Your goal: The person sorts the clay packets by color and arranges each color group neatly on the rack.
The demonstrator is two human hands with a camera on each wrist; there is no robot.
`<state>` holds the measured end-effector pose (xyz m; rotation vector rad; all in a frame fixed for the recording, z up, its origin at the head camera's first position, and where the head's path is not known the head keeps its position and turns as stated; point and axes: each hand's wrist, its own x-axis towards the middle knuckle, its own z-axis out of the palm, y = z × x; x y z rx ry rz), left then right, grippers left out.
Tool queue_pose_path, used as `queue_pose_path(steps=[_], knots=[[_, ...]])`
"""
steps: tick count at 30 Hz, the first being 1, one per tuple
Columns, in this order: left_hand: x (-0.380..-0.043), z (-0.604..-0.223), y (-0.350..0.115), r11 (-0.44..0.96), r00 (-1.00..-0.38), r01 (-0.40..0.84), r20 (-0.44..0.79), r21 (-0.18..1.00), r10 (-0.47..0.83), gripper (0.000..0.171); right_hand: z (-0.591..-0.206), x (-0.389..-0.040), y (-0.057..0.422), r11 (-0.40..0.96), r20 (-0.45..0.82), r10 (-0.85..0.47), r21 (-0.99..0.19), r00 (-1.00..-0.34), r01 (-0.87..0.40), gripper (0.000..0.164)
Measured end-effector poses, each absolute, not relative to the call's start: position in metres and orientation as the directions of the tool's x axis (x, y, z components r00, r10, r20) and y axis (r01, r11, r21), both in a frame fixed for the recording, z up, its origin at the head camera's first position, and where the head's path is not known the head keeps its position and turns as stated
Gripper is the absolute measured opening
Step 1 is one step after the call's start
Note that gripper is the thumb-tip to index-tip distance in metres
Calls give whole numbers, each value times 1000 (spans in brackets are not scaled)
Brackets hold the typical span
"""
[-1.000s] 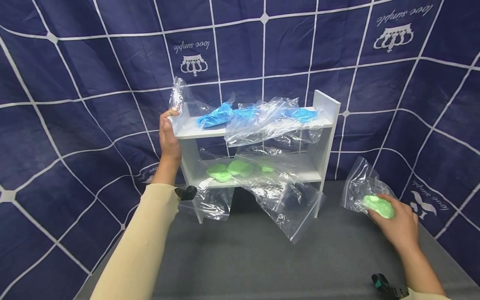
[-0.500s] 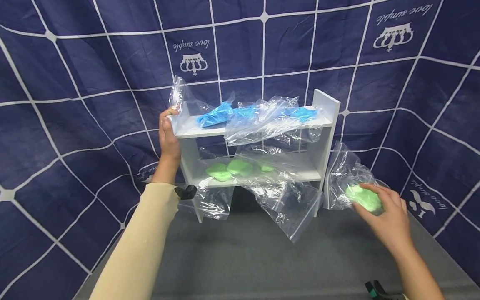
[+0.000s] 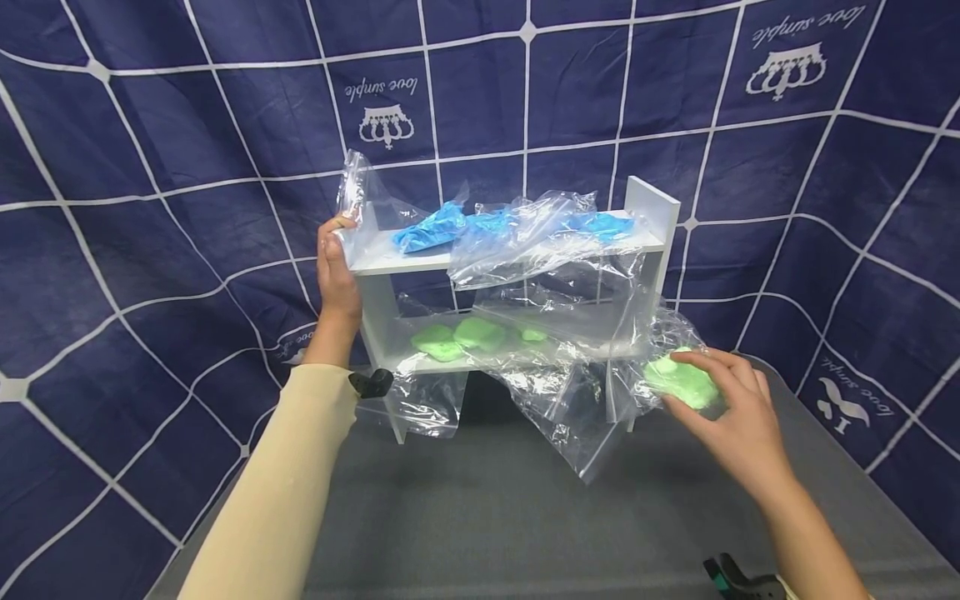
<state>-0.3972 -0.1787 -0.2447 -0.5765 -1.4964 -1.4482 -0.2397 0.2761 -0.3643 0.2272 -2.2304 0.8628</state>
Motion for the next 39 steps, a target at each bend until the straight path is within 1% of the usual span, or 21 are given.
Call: queue_pose_path(steps=[4, 10, 23, 27, 30, 34, 39], knots=[[-398, -245, -181, 186, -436, 852, 860, 490, -266, 33, -358, -245, 263, 765, 690, 46, -489, -722, -419, 56], [-397, -246, -179, 170, -438, 857, 862, 486, -255, 33, -352, -254, 248, 767, 690, 0, -465, -724, -443, 53], [-396, -244, -177, 182, -453, 844, 852, 505, -263, 35, -344, -291, 225, 764, 663, -75, -443, -745, -470, 47], [-376, -234, -170, 195, -452, 842, 855, 503, -253, 34, -340, -303, 221, 761, 633, -70, -466, -771, -452, 44], [-380, -236, -171, 181, -450, 847, 856, 499, -256, 33, -339, -311, 216, 762, 622, -62, -475, -781, -439, 44], [-399, -245, -178, 166, -447, 851, 852, 499, -271, 33, -339, -321, 209, 771, 635, -56, -463, -771, -437, 44], [-385, -240, -171, 165, -454, 846, 847, 507, -275, 33, -337, -330, 201, 782, 627, -54, -457, -777, -424, 44]])
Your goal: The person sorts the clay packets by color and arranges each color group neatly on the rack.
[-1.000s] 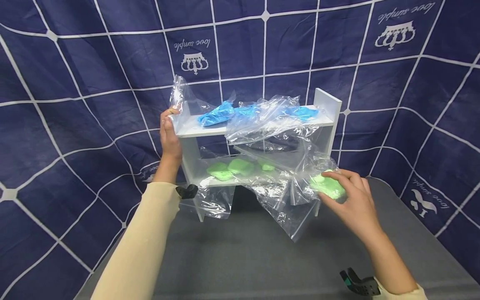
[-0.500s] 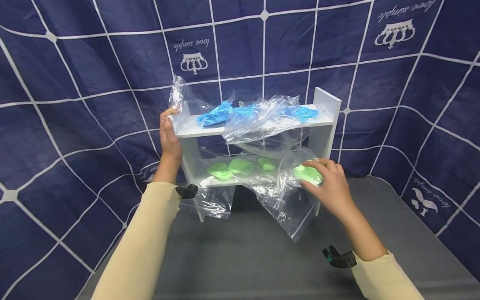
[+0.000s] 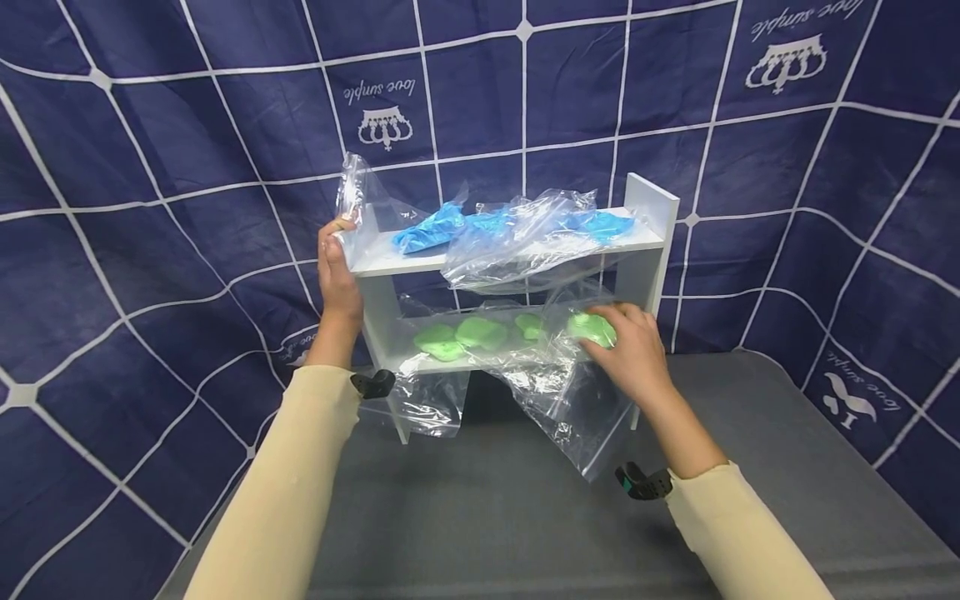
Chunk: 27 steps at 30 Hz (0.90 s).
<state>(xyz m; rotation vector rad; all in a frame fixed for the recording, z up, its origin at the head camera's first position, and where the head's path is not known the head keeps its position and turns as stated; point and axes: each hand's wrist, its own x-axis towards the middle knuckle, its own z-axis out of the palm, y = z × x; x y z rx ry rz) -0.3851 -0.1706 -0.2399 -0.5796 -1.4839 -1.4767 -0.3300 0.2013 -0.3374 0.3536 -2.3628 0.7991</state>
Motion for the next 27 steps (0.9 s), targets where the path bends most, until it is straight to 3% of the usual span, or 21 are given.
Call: queue_pose_path(steps=[5, 15, 21, 27], knots=[[-371, -235, -166, 160, -455, 849, 852, 503, -260, 32, -336, -340, 197, 771, 588, -23, -504, -808, -389, 45], [-388, -241, -170, 145, -459, 849, 845, 508, -274, 33, -347, -361, 198, 765, 562, -32, -519, -826, -382, 44], [-367, -233, -164, 152, -455, 850, 849, 504, -267, 31, -348, -364, 201, 785, 469, -34, -534, -883, -314, 59], [-380, -237, -169, 163, -454, 848, 850, 504, -267, 33, -350, -360, 203, 776, 444, -37, -552, -895, -306, 69]])
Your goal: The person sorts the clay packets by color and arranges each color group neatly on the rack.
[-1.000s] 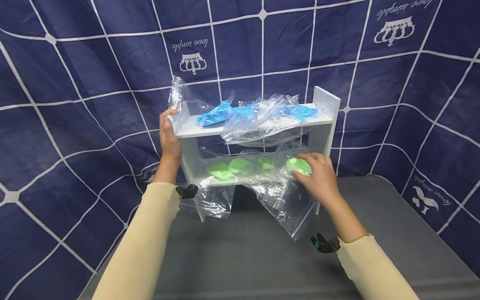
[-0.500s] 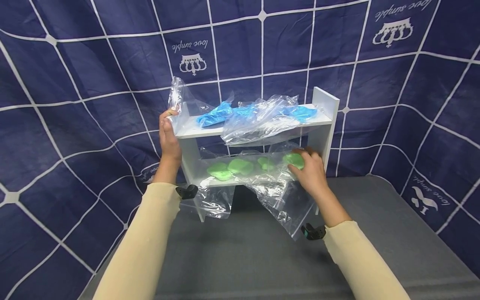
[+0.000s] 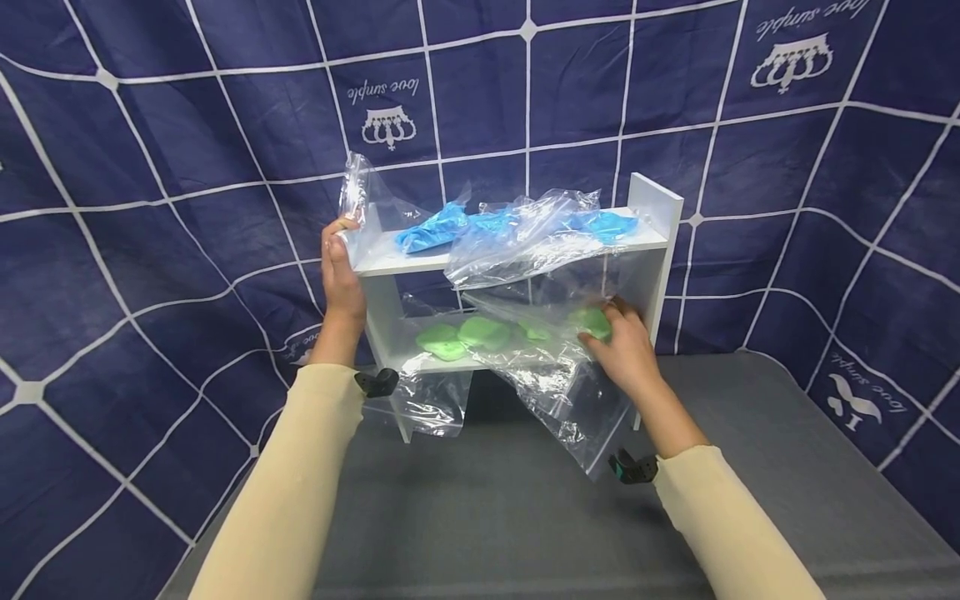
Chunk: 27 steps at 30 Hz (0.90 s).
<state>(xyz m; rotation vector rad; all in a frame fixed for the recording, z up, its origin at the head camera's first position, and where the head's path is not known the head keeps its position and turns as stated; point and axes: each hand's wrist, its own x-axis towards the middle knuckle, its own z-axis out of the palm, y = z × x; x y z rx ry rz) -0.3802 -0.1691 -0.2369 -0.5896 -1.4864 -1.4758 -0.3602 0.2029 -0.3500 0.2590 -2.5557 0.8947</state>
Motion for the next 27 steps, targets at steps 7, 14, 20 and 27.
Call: queue_pose_path(steps=[7, 14, 20, 27], knots=[[-399, -246, -175, 161, -441, 856, 856, 491, -271, 33, -357, -349, 204, 775, 559, -25, -513, -829, -369, 63], [-400, -248, -178, 176, -437, 856, 862, 487, -259, 32, -367, -338, 207, 739, 692, -11, -481, -722, -473, 53], [-401, -248, -178, 190, -444, 850, 862, 492, -245, 32, -374, -329, 215, 696, 739, 3, -485, -673, -529, 53], [-385, -239, -174, 194, -462, 841, 857, 506, -230, 33, -377, -316, 223, 633, 745, 41, -535, -666, -559, 53]])
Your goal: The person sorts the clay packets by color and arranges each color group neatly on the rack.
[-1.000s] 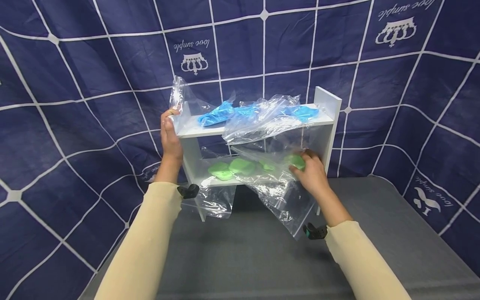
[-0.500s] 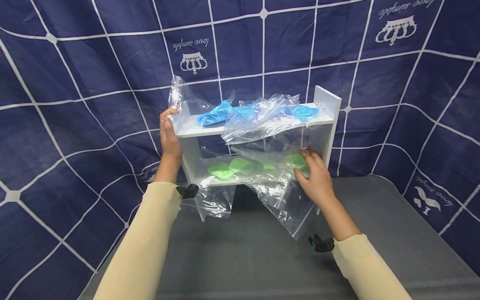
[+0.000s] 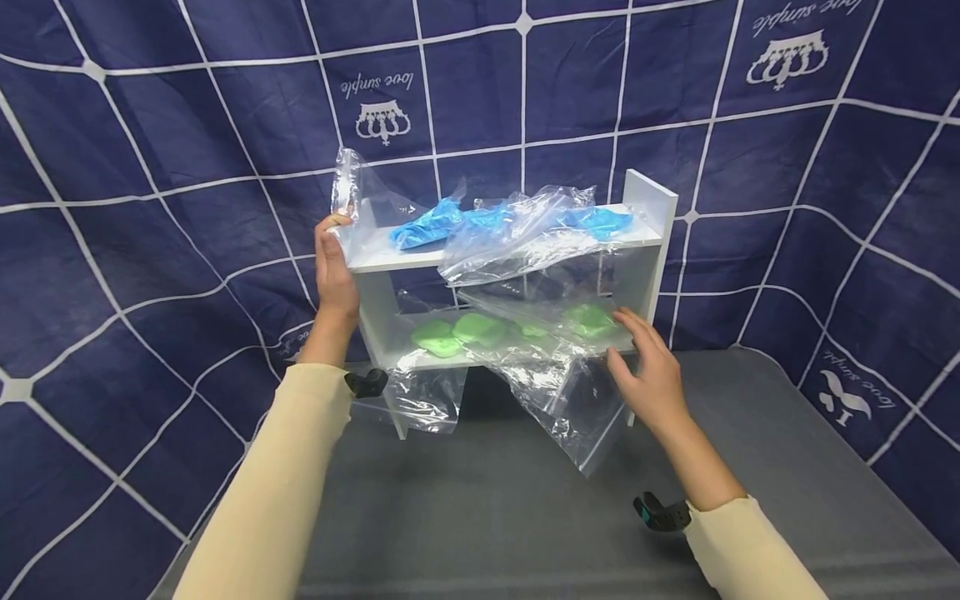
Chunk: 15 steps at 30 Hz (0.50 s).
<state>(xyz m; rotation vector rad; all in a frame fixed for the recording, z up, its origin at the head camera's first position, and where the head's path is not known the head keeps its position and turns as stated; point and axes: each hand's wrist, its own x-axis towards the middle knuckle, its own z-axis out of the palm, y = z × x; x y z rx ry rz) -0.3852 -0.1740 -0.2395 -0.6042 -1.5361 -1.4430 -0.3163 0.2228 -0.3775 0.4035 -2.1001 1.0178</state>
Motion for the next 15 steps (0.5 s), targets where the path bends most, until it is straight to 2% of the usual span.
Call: queue_pose_path(steps=[4, 11, 13, 15], knots=[[-386, -242, -179, 212, -491, 826, 852, 522, -182, 50, -383, -305, 231, 595, 742, 82, -573, -666, -565, 53], [-377, -245, -199, 314, -688, 673, 722, 669, -64, 92, -396, -288, 245, 619, 744, 76, -557, -664, -553, 56], [-371, -245, -206, 310, -724, 647, 689, 696, -37, 97, -397, -285, 248, 627, 742, 79, -556, -666, -546, 56], [-363, -244, -210, 312, -743, 634, 669, 708, -9, 92, -397, -282, 251, 645, 737, 93, -557, -670, -524, 56]])
